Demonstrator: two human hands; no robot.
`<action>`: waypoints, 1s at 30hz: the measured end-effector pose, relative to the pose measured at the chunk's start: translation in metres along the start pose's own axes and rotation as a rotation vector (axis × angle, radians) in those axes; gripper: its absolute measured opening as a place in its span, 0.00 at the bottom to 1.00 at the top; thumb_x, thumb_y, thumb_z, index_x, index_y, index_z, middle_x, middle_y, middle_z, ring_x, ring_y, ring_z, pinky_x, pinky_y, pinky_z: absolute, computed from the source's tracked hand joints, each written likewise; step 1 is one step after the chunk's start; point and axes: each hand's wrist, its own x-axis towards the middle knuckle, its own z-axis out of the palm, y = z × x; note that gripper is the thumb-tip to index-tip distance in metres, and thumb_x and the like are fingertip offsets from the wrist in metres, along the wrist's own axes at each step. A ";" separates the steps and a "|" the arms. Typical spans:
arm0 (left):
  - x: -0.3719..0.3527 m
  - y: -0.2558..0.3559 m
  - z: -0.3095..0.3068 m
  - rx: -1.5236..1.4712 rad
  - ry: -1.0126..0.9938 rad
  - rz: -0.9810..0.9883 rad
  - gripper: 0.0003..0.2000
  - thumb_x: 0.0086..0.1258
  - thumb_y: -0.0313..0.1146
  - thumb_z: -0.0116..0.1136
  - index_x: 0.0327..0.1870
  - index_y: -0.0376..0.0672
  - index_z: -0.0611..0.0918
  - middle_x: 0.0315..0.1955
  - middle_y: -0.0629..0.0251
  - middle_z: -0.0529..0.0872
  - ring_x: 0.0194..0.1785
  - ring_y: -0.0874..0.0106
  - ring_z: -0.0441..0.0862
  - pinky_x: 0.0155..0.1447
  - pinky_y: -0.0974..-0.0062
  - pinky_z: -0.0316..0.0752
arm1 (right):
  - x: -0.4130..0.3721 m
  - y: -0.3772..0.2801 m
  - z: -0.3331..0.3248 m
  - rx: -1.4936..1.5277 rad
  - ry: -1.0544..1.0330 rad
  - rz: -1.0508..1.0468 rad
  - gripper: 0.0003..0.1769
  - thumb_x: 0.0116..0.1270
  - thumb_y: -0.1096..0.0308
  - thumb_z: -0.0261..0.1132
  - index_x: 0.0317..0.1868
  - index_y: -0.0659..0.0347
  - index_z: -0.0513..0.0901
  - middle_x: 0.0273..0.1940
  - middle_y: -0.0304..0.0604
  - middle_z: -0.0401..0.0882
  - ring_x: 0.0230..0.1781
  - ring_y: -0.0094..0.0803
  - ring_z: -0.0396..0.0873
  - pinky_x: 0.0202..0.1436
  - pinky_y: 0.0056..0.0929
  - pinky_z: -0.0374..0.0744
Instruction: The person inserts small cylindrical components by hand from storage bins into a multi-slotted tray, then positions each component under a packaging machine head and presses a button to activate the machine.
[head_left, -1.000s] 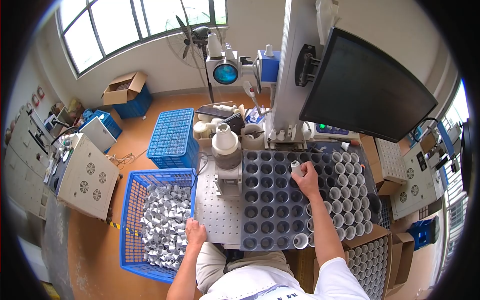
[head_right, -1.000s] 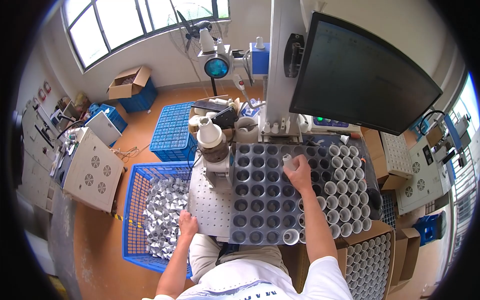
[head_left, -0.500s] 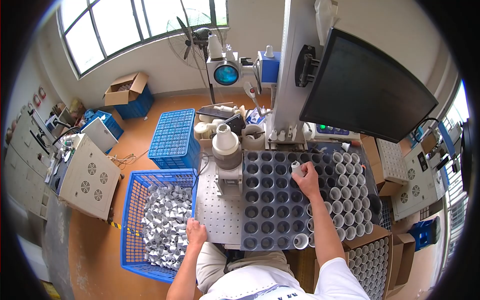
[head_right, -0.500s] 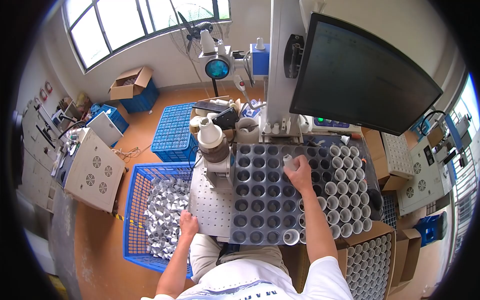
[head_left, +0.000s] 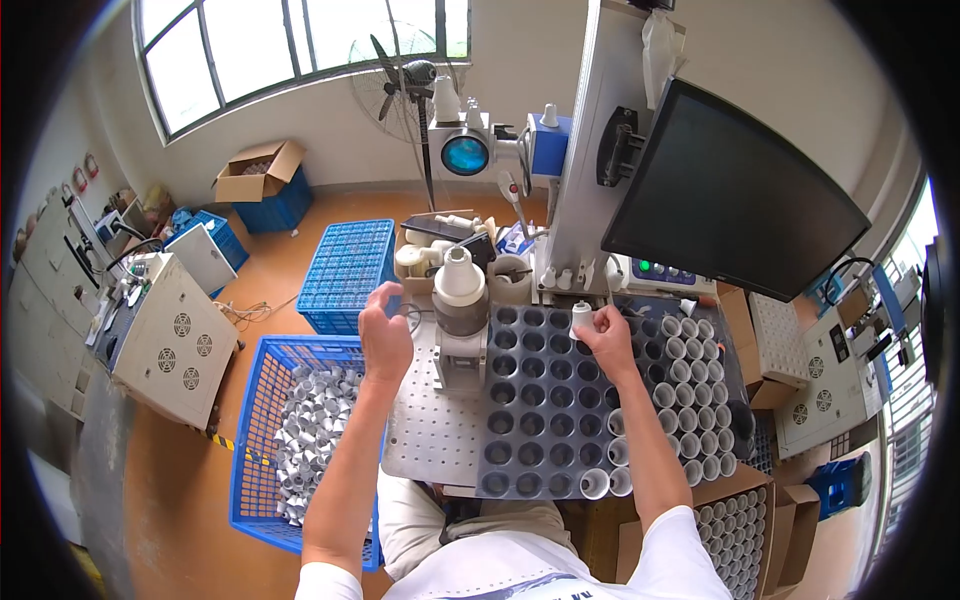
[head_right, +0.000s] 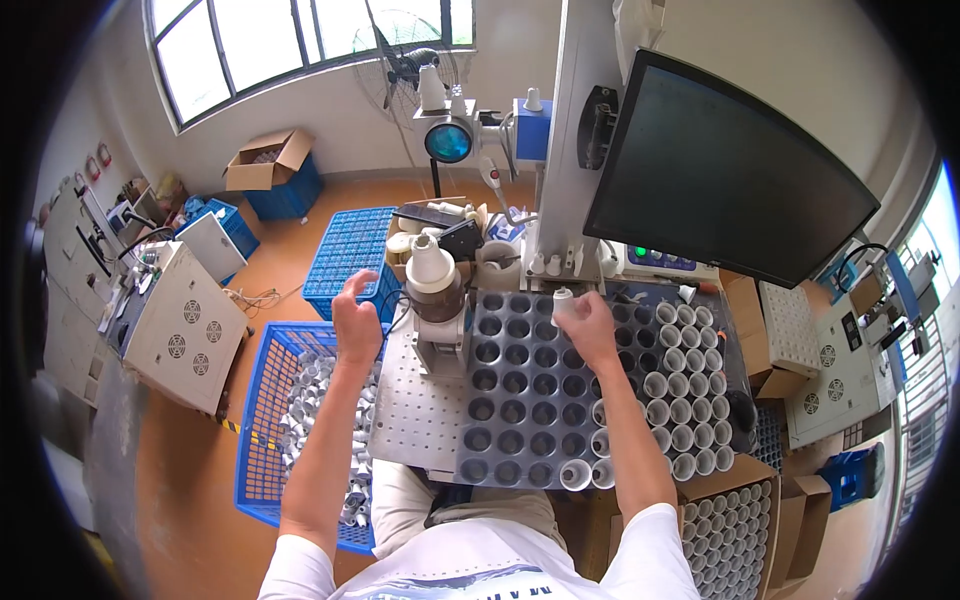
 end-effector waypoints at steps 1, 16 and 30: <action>0.021 0.020 0.014 -0.056 -0.001 0.028 0.18 0.52 0.20 0.43 0.42 0.25 0.82 0.44 0.42 0.84 0.52 0.49 0.80 0.61 0.62 0.70 | 0.004 -0.035 0.006 0.118 -0.053 -0.052 0.16 0.55 0.69 0.73 0.31 0.60 0.71 0.30 0.32 0.72 0.33 0.19 0.68 0.39 0.24 0.72; -0.047 -0.183 -0.121 0.266 0.374 -0.107 0.12 0.53 0.23 0.42 0.30 0.28 0.80 0.31 0.49 0.84 0.34 0.58 0.80 0.45 0.64 0.74 | 0.004 -0.148 0.127 0.352 -0.190 -0.372 0.19 0.61 0.62 0.74 0.33 0.63 0.71 0.44 0.42 0.84 0.36 0.25 0.75 0.42 0.27 0.76; -0.231 -0.218 -0.036 0.494 -0.371 -0.246 0.09 0.60 0.28 0.47 0.35 0.28 0.72 0.37 0.39 0.76 0.47 0.42 0.72 0.54 0.50 0.66 | -0.078 0.037 -0.102 -1.034 -0.106 0.067 0.25 0.52 0.62 0.72 0.50 0.61 0.79 0.50 0.48 0.81 0.59 0.50 0.72 0.61 0.54 0.71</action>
